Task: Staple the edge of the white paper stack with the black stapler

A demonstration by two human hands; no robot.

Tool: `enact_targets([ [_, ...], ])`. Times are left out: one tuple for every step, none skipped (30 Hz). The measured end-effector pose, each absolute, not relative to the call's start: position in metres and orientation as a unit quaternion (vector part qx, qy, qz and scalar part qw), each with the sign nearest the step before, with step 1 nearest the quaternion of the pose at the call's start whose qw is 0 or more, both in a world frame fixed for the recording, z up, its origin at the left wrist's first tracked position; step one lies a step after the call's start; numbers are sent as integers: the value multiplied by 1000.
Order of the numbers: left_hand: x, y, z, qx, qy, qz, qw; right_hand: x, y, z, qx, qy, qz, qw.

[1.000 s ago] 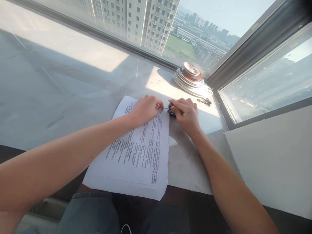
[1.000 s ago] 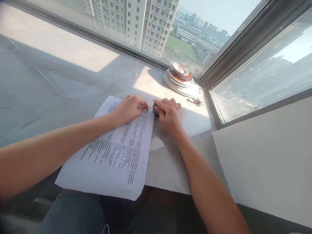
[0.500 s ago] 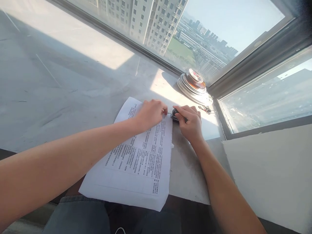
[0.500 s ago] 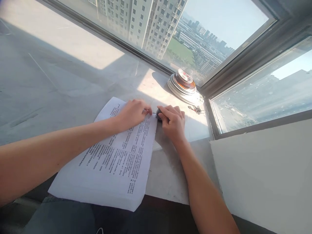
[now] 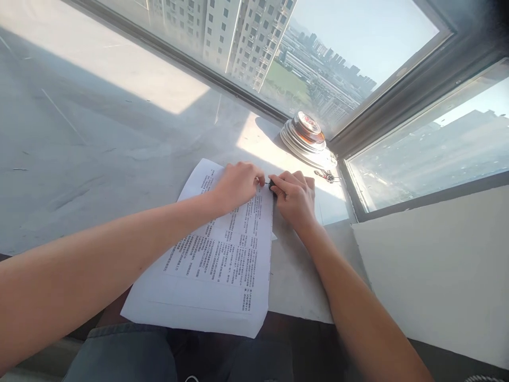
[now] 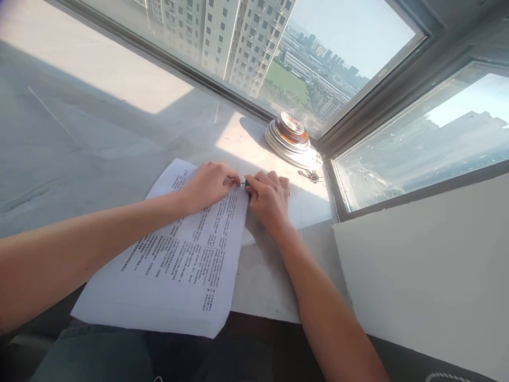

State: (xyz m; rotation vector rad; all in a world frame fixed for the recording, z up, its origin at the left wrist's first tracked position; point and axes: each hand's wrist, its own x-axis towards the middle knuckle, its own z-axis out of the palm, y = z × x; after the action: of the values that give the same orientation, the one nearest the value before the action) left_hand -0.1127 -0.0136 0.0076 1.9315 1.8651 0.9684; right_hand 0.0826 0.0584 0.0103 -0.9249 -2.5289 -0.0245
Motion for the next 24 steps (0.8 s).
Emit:
enact_targets([
  [-113, -13, 7, 671, 646, 338, 140, 82, 59, 11, -332, -917, -6, 221],
  [-113, -13, 7, 672, 644, 339, 138, 82, 59, 11, -329, -918, 1, 222],
  [-114, -13, 6, 673, 643, 339, 136, 82, 60, 13, -327, -917, 13, 226],
  [-114, -13, 6, 674, 643, 338, 136, 83, 60, 15, -328, -915, 28, 235],
  [-114, -13, 6, 675, 642, 337, 136, 83, 61, 17, -331, -910, 44, 246],
  [-115, -13, 6, 677, 641, 336, 137, 84, 61, 19, -339, -902, 56, 262],
  [-116, -12, 5, 678, 640, 336, 135, 85, 62, 21, -349, -892, 63, 280],
  [-116, -12, 5, 679, 639, 337, 133, 87, 63, 22, -359, -882, 65, 297],
  [-117, -12, 5, 680, 638, 337, 131, 88, 65, 23, -367, -874, 63, 311],
  [-118, -12, 4, 681, 637, 338, 129, 90, 67, 22, -374, -868, 59, 322],
  [-119, -11, 3, 680, 638, 338, 128, 92, 71, 22, -380, -862, 56, 330],
  [-120, -11, 2, 680, 638, 338, 129, 94, 74, 20, -386, -858, 56, 336],
  [-120, -11, 2, 680, 637, 339, 131, 97, 78, 18, -391, -854, 56, 339],
  [-121, -11, 1, 681, 636, 337, 133, 99, 83, 16, -397, -849, 56, 343],
  [-122, -11, 1, 683, 635, 335, 132, 101, 87, 14, -404, -844, 56, 348],
  [-123, -11, 1, 688, 633, 331, 130, 103, 90, 12, -411, -839, 56, 352],
  [-123, -11, 1, 693, 630, 327, 126, 105, 93, 11, -419, -833, 55, 357],
  [-123, -11, 2, 699, 626, 324, 122, 106, 95, 10, -426, -829, 55, 359],
  [-123, -11, 3, 705, 622, 320, 118, 106, 96, 9, -431, -826, 55, 358],
  [-123, -11, 5, 710, 618, 317, 116, 106, 97, 9, -433, -825, 55, 358],
  [-122, -11, 6, 715, 614, 313, 116, 106, 97, 9, -434, -825, 56, 356],
  [-121, -11, 8, 720, 611, 308, 116, 106, 96, 10, -434, -825, 56, 356],
  [-121, -12, 9, 725, 608, 302, 116, 105, 96, 10, -434, -825, 56, 357],
  [-120, -12, 9, 730, 604, 296, 117, 104, 95, 10, -434, -824, 57, 359],
])
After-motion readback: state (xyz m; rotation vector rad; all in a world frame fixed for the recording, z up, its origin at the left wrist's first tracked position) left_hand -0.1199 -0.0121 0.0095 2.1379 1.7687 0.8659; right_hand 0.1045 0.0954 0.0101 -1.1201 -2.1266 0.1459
